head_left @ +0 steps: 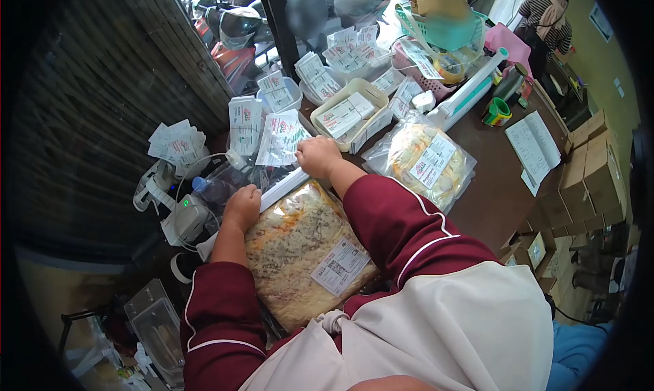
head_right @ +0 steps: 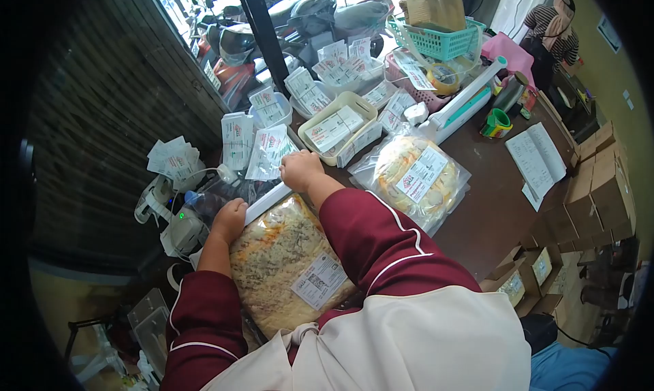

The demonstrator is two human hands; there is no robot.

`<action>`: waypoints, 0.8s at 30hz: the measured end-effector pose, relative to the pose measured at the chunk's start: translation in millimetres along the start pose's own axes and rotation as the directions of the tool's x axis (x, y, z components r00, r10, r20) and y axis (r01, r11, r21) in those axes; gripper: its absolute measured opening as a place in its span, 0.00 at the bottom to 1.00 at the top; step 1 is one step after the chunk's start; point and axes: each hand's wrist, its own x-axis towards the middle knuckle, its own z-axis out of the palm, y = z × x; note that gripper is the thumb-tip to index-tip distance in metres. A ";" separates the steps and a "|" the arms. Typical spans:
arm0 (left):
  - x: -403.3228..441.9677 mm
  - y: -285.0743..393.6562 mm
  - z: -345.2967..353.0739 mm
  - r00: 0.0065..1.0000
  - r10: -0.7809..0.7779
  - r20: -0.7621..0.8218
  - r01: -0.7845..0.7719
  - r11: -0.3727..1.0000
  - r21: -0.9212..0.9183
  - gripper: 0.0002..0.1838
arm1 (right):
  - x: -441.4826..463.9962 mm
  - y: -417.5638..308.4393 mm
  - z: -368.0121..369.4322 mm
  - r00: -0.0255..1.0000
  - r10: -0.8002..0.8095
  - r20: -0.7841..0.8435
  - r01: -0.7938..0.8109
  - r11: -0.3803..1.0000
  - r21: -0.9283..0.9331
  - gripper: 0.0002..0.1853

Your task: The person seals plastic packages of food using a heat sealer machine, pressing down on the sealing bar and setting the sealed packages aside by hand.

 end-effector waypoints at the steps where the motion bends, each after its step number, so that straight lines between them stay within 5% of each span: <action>1: 2.6 -0.5 -0.3 1.000 -0.002 0.013 0.002 1.000 0.002 0.18 | 2.3 -0.5 -4.6 0.998 0.015 0.055 -0.015 1.000 -0.001 0.16; 24: 8.9 -8.4 2.9 0.991 -0.070 0.118 0.086 0.986 -0.139 0.20 | 8.8 10.3 13.2 0.995 0.028 -0.093 -0.011 0.985 0.172 0.16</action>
